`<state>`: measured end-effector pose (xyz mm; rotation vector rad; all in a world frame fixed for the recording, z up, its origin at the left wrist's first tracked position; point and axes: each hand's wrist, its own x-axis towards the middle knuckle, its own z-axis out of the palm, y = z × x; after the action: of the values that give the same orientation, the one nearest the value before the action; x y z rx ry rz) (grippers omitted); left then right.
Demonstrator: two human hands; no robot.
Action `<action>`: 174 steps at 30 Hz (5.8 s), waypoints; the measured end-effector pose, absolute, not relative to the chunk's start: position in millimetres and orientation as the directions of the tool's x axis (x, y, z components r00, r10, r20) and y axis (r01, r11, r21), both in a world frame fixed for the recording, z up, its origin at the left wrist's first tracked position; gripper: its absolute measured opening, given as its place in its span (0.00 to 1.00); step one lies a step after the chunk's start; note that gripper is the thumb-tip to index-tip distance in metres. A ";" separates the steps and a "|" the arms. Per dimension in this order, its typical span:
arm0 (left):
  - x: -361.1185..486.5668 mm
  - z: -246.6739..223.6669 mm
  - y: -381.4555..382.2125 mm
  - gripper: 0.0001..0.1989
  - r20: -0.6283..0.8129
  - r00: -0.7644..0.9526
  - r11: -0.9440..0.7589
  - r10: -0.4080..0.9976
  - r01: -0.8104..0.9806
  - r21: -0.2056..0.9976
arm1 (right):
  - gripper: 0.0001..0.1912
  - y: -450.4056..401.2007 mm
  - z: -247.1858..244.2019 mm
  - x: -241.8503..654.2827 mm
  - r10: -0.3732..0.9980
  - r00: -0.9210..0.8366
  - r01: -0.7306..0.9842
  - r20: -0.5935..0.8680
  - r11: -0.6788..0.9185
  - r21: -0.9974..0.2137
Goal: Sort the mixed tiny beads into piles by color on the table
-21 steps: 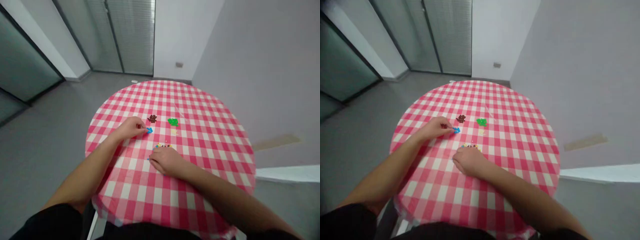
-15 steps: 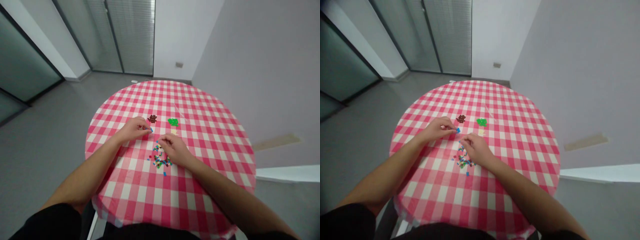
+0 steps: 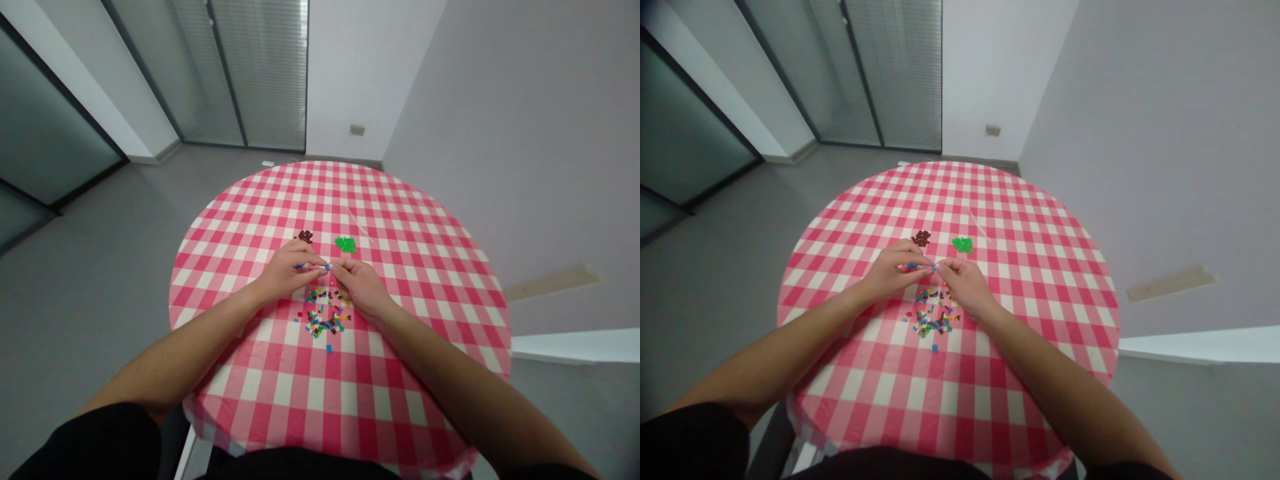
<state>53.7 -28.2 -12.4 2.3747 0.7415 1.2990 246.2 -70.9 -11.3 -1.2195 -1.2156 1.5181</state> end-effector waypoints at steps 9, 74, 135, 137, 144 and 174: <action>55.1 -5.7 -29.8 0.04 0.666 0.485 -0.823 0.566 0.298 0.483 | 0.20 -70.7 -12.6 244.8 0.964 -0.204 0.008 -0.170 -0.172 -0.985; -10.4 -8.4 5.0 0.12 0.001 0.481 -0.324 0.877 0.589 0.740 | 0.06 -93.1 17.7 255.0 0.480 -0.864 0.456 -0.155 0.613 -0.645; -9.7 -5.7 4.3 0.10 -0.159 0.547 -0.312 0.822 0.666 0.678 | 0.09 -73.5 -12.9 255.7 0.728 -0.657 0.573 0.197 0.652 -0.497; -9.7 -8.6 4.7 0.10 -0.154 0.539 -0.299 0.828 0.658 0.692 | 0.11 -74.4 -13.4 254.0 0.717 -0.673 0.588 0.180 0.667 -0.458; -6.3 -10.6 3.9 0.09 -0.155 0.501 -0.248 0.852 0.646 0.721 | 0.14 -76.3 -14.7 250.4 0.721 -0.683 0.655 0.115 0.675 -0.339; 1.9 -0.1 -4.4 0.10 0.019 0.538 -0.378 0.843 0.567 0.732 | 0.09 -71.4 -6.0 257.4 0.779 -0.609 0.620 0.146 0.583 -0.525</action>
<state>1.9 -4.4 -0.1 2.0919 1.1356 0.5180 257.4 -71.4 -6.0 -1.1332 -2.4547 0.6112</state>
